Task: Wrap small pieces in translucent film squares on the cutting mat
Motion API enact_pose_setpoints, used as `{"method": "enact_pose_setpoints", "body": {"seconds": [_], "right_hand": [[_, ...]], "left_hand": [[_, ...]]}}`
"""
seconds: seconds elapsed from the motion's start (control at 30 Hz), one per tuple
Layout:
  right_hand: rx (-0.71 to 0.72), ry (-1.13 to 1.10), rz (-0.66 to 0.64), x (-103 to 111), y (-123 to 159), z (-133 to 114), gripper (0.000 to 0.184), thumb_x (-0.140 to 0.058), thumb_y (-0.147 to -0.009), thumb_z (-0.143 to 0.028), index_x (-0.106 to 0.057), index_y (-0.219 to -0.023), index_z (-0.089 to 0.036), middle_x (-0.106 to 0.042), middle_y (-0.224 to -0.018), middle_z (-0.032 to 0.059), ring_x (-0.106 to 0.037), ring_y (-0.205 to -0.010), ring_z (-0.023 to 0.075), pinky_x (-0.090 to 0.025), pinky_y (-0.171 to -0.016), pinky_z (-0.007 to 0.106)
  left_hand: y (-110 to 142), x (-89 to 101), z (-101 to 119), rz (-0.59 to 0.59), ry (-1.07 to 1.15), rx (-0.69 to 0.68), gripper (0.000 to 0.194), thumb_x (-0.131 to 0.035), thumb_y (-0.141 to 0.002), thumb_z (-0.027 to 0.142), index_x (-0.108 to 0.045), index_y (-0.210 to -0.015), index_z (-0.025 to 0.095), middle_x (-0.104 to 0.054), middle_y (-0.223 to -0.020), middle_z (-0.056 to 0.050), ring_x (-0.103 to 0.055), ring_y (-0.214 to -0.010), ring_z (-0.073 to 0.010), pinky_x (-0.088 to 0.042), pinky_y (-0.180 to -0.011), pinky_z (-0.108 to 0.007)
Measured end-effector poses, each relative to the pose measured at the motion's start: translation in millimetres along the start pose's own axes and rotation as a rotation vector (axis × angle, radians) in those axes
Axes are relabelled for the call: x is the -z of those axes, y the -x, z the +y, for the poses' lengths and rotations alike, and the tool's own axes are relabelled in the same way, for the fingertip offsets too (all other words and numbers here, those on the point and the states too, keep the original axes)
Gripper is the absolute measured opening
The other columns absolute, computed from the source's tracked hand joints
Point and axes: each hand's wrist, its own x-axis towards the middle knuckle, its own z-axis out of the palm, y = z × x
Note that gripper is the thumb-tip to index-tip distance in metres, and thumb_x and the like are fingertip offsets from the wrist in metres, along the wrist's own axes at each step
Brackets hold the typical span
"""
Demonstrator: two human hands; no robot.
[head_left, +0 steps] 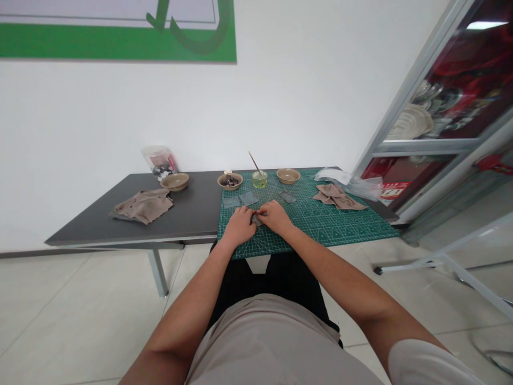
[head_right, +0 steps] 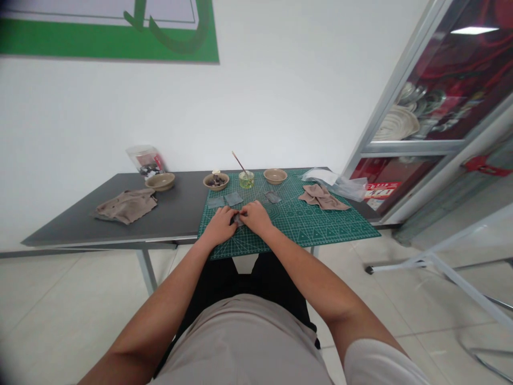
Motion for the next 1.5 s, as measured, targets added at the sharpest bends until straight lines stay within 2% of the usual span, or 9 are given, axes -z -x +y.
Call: {"method": "enact_pose_setpoints", "body": {"seconds": [0.3,0.5,0.7,0.9,1.07,1.3,1.5], "right_hand": [[0.091,-0.071,-0.042,8,16,-6,0.007,-0.067,-0.081,-0.018,-0.07,-0.075,-0.02,-0.071,-0.084,0.0013,-0.057,-0.082,0.0164,-0.036,-0.084,0.032],[0.047,-0.038,-0.015,17,22,0,0.006,-0.07,-0.077,-0.017,-0.069,-0.072,-0.019,-0.068,-0.079,0.0021,-0.053,-0.08,0.0177,-0.038,-0.08,0.03],[-0.017,-0.017,0.018,15,16,8,0.005,-0.069,-0.078,-0.018,-0.071,-0.073,-0.019,-0.07,-0.08,0.0035,-0.053,-0.083,0.019,-0.039,-0.08,0.031],[0.004,-0.016,-0.01,8,10,0,0.008,-0.065,-0.082,-0.017,-0.073,-0.079,-0.019,-0.072,-0.088,0.0044,-0.056,-0.085,0.0184,-0.038,-0.085,0.033],[0.057,-0.059,-0.024,8,16,-6,0.007,-0.066,-0.081,-0.017,-0.071,-0.078,-0.02,-0.072,-0.087,0.0027,-0.056,-0.084,0.0174,-0.038,-0.085,0.032],[0.024,-0.067,0.015,16,30,8,0.006,-0.067,-0.081,-0.019,-0.072,-0.078,-0.02,-0.07,-0.085,0.0035,-0.054,-0.085,0.0188,-0.038,-0.084,0.033],[0.005,-0.001,0.017,12,18,8,0.01,-0.065,-0.084,-0.02,-0.072,-0.077,-0.019,-0.07,-0.085,0.0048,-0.053,-0.084,0.0191,-0.038,-0.084,0.033]], "left_hand": [[1,0.6,0,0.002,0.004,-0.006,0.037,-0.051,-0.083,0.021,-0.061,-0.118,0.016,-0.057,-0.11,-0.01,-0.049,-0.105,-0.0262,-0.042,-0.097,-0.039],[0,-0.1,-1,0.0,0.0,-0.014,0.036,-0.05,-0.083,0.021,-0.062,-0.117,0.015,-0.058,-0.109,-0.011,-0.049,-0.103,-0.0263,-0.042,-0.097,-0.04],[0,-0.3,-1,0.002,0.006,-0.012,0.037,-0.049,-0.084,0.022,-0.061,-0.118,0.015,-0.057,-0.109,-0.011,-0.048,-0.105,-0.0262,-0.041,-0.097,-0.04],[0,0.2,-2,-0.024,0.011,0.008,0.037,-0.049,-0.084,0.021,-0.061,-0.118,0.018,-0.057,-0.11,-0.01,-0.048,-0.105,-0.0259,-0.041,-0.097,-0.04],[0,1.0,-3,-0.019,0.027,0.002,0.037,-0.049,-0.084,0.021,-0.061,-0.118,0.018,-0.057,-0.11,-0.01,-0.048,-0.105,-0.0261,-0.041,-0.098,-0.041],[1,1.0,-1,-0.016,0.012,-0.01,0.038,-0.049,-0.084,0.02,-0.061,-0.12,0.016,-0.057,-0.112,-0.011,-0.048,-0.106,-0.0263,-0.041,-0.099,-0.041],[1,1.6,-1,-0.026,0.006,-0.002,0.038,-0.049,-0.084,0.021,-0.06,-0.12,0.016,-0.056,-0.111,-0.01,-0.048,-0.106,-0.026,-0.041,-0.098,-0.04]]}}
